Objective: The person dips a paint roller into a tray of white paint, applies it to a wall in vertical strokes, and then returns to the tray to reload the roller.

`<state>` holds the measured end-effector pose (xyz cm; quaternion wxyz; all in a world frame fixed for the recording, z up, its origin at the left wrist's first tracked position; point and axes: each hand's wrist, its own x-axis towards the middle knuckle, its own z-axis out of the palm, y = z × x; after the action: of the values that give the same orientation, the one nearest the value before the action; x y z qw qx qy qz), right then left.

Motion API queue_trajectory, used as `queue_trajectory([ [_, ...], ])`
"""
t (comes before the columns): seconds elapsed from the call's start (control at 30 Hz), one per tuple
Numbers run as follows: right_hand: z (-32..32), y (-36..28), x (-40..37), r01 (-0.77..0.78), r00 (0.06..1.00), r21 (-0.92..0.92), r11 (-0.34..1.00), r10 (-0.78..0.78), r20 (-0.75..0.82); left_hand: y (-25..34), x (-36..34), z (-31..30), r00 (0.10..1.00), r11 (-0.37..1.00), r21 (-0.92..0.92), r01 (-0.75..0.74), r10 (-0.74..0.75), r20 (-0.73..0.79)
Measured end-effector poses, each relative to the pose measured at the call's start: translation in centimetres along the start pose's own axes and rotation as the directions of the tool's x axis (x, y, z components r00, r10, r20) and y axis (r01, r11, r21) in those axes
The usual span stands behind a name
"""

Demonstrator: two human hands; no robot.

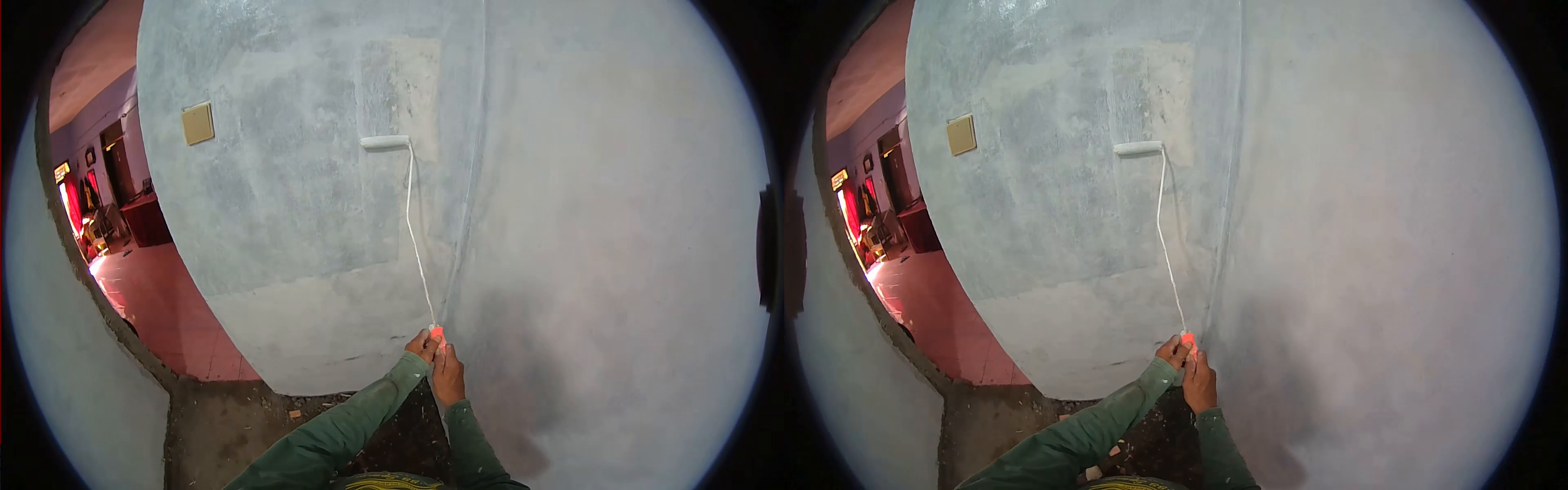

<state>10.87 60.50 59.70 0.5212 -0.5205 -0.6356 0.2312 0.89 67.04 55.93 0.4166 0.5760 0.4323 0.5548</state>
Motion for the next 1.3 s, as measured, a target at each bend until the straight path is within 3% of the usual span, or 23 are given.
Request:
queue_trajectory([
  [0.43,-0.3,-6.3,5.6,0.131,0.99,0.027,0.991,-0.129,-0.062,7.1,6.5,-2.2,0.999,0.996,-0.089,0.026,-0.024,0.029],
  [0.5,-0.5,-7.3,6.7,0.149,0.987,0.036,0.988,-0.146,-0.067,8.5,7.6,-2.5,1.0,1.0,0.011,-0.008,0.007,0.026],
  [0.7,-1.2,-10.7,10.1,0.196,0.978,0.069,0.978,-0.19,-0.091,13.0,11.4,-3.3,0.994,0.991,0.084,-0.107,0.107,0.001],
  [0.83,-2.0,-13.4,12.1,0.184,0.981,0.045,0.982,-0.18,-0.076,16.0,13.5,-3.5,0.988,0.988,0.039,-0.151,0.152,-0.038],
  [0.9,-2.3,-14.7,13.2,0.272,0.958,0.076,0.959,-0.262,-0.115,18.4,14.2,-3.7,0.987,0.987,0.043,-0.152,0.154,-0.041],
  [1.07,-3.6,-18.6,16.2,0.292,0.95,0.058,0.955,-0.283,-0.132,24.6,16.1,-4.2,0.984,0.984,0.009,-0.175,0.176,-0.038],
  [1.3,-5.8,-24.9,20.8,0.287,0.951,0.007,0.958,-0.285,-0.121,32.3,20.5,-4.9,0.939,0.941,0.08,-0.329,0.335,-0.079],
])
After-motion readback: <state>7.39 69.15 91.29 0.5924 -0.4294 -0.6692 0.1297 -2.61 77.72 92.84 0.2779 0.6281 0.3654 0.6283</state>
